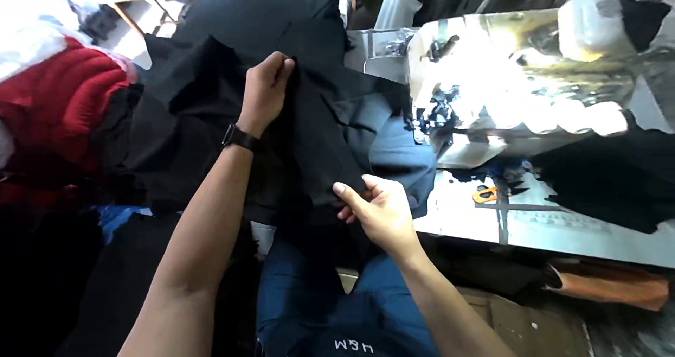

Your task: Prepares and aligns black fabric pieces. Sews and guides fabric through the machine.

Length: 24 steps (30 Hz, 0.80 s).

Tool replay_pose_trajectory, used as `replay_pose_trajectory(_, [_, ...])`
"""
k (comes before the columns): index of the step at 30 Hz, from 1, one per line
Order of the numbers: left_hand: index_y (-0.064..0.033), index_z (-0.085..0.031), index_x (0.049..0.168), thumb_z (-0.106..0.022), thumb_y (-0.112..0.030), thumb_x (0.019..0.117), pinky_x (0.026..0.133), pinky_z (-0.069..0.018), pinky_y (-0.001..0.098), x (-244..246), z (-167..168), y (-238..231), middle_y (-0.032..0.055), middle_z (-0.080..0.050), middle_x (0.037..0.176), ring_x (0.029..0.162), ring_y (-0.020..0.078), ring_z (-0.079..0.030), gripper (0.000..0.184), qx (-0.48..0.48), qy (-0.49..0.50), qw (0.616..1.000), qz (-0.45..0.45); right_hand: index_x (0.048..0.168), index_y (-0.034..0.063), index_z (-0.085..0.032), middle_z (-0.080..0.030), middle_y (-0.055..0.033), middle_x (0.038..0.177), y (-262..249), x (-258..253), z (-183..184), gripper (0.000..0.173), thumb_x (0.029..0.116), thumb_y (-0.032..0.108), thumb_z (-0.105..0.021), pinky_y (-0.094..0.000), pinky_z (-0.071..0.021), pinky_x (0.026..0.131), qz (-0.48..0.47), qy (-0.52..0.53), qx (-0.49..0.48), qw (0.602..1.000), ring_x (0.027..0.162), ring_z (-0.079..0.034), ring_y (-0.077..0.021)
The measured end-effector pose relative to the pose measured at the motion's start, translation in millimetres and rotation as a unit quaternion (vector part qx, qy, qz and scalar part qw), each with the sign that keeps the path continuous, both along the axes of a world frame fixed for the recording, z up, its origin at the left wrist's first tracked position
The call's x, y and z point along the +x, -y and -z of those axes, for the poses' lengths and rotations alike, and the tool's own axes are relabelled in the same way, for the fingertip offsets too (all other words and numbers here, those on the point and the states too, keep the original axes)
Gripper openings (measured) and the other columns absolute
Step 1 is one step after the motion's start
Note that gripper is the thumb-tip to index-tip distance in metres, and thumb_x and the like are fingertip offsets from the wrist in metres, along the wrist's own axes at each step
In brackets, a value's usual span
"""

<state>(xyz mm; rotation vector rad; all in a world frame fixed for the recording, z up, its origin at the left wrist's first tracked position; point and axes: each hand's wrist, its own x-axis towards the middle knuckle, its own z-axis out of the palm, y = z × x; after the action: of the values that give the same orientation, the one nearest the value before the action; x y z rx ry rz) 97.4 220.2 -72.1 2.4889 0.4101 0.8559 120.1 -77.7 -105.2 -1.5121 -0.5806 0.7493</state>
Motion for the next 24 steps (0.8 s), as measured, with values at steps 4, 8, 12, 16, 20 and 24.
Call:
replay_pose_trajectory(4, [-0.002,-0.07,0.101,-0.051,-0.025,0.1082,0.073,-0.0528,0.0336,8,25,-15,0.008,-0.069,0.082,0.075,0.0127,-0.065,0.031,-0.001,0.008,0.999,-0.042,0.092,0.009,-0.068,-0.073,0.003,0.071,36,-6,17,0.013,0.0965,0.021,-0.07,-0.0233,-0.0578,0.045,-0.005,0.117,-0.016,0.993,0.053,-0.068,-0.0072])
replay_pose_trajectory(8, [-0.0045,-0.07,0.101,-0.049,-0.029,0.109,0.071,-0.0537,0.0414,12,33,-12,0.0088,-0.069,0.08,0.074,0.0192,-0.067,0.033,0.013,-0.007,0.996,-0.088,0.09,0.0092,-0.067,-0.07,0.0046,0.07,90,-27,5,0.009,0.0953,0.016,-0.069,-0.017,-0.0503,0.043,0.008,0.115,-0.011,0.993,0.052,-0.062,-0.0012])
replay_pose_trajectory(12, [-0.0065,-0.069,0.105,-0.045,-0.036,0.1096,0.075,-0.0548,0.0566,12,31,-6,0.0138,-0.07,0.084,0.083,0.0318,-0.071,0.038,0.021,-0.048,0.991,-0.119,0.091,0.0093,-0.067,-0.07,0.0038,0.068,96,-38,9,0.009,0.096,0.016,-0.068,-0.0174,-0.0468,0.041,0.021,0.104,0.009,0.994,0.049,-0.059,-0.0028])
replay_pose_trajectory(16, [0.0011,-0.068,0.106,-0.049,-0.029,0.1093,0.077,-0.0552,0.0426,-7,7,42,0.014,-0.069,0.086,0.078,0.0214,-0.067,0.035,0.005,0.01,0.998,-0.057,0.101,0.0035,-0.068,-0.072,0.0015,0.08,94,-7,20,0.013,0.0964,0.016,-0.069,-0.0238,-0.0616,0.06,0.066,0.128,0.055,0.988,0.066,-0.069,-0.0065])
replay_pose_trajectory(20, [0.0,-0.067,0.105,-0.052,-0.024,0.1082,0.071,-0.049,0.023,-27,-24,90,0.0046,-0.065,0.084,0.073,0.0041,-0.058,0.028,-0.008,0.031,0.999,0.033,0.112,-0.0003,-0.066,-0.074,-0.0075,0.098,100,14,19,0.018,0.0957,0.008,-0.064,-0.0353,-0.0643,0.083,0.073,-0.082,0.144,0.984,0.087,-0.074,-0.0164])
replay_pose_trajectory(24, [-0.0009,-0.068,0.106,-0.052,-0.023,0.108,0.071,-0.047,0.0176,-36,-40,92,0.0011,-0.065,0.086,0.074,-0.0015,-0.056,0.027,0.002,0.031,0.997,0.075,0.102,0.0059,-0.065,-0.07,-0.0038,0.082,100,17,15,0.015,0.0897,0.006,-0.074,-0.0238,-0.0587,0.064,-0.013,-0.165,0.09,0.982,0.066,-0.066,-0.0091])
